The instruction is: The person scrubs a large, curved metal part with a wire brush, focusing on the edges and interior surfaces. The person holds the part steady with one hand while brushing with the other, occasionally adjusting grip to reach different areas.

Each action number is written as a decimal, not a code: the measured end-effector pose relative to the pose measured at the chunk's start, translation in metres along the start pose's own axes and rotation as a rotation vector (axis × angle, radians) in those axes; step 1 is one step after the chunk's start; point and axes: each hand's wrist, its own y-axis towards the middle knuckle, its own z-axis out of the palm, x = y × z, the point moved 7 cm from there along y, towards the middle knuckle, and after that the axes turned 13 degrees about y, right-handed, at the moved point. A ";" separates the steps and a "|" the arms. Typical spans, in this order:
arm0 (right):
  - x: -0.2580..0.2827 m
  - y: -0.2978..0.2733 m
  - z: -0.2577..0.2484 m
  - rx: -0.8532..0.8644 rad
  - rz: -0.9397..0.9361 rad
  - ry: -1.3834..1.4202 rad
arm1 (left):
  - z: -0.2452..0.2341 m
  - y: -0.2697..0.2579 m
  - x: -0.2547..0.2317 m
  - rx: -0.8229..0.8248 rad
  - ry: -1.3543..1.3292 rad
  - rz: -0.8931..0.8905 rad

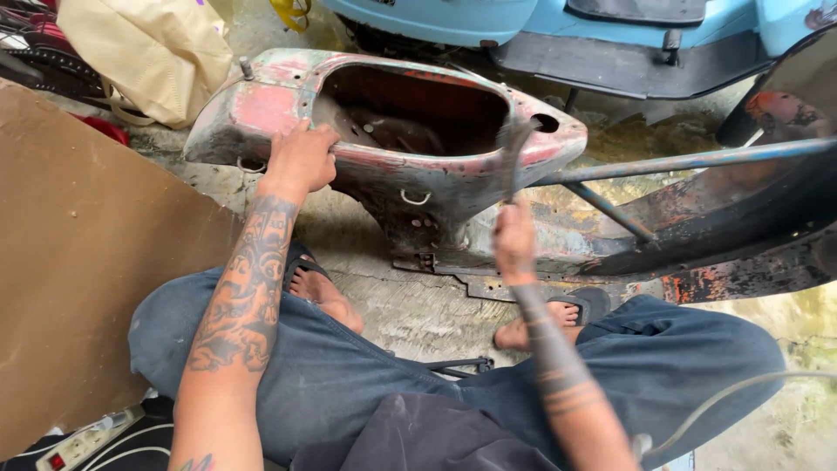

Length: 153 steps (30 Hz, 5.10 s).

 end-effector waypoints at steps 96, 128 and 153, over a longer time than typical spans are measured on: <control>-0.077 -0.090 0.119 0.456 -0.386 -0.367 | -0.024 -0.056 -0.009 0.090 0.066 0.313; -0.044 -0.083 0.097 0.494 0.050 -0.242 | -0.030 -0.043 -0.022 0.309 0.144 0.202; 0.042 -0.048 -0.001 0.129 -0.088 0.457 | -0.094 -0.119 -0.118 -0.262 -0.029 0.409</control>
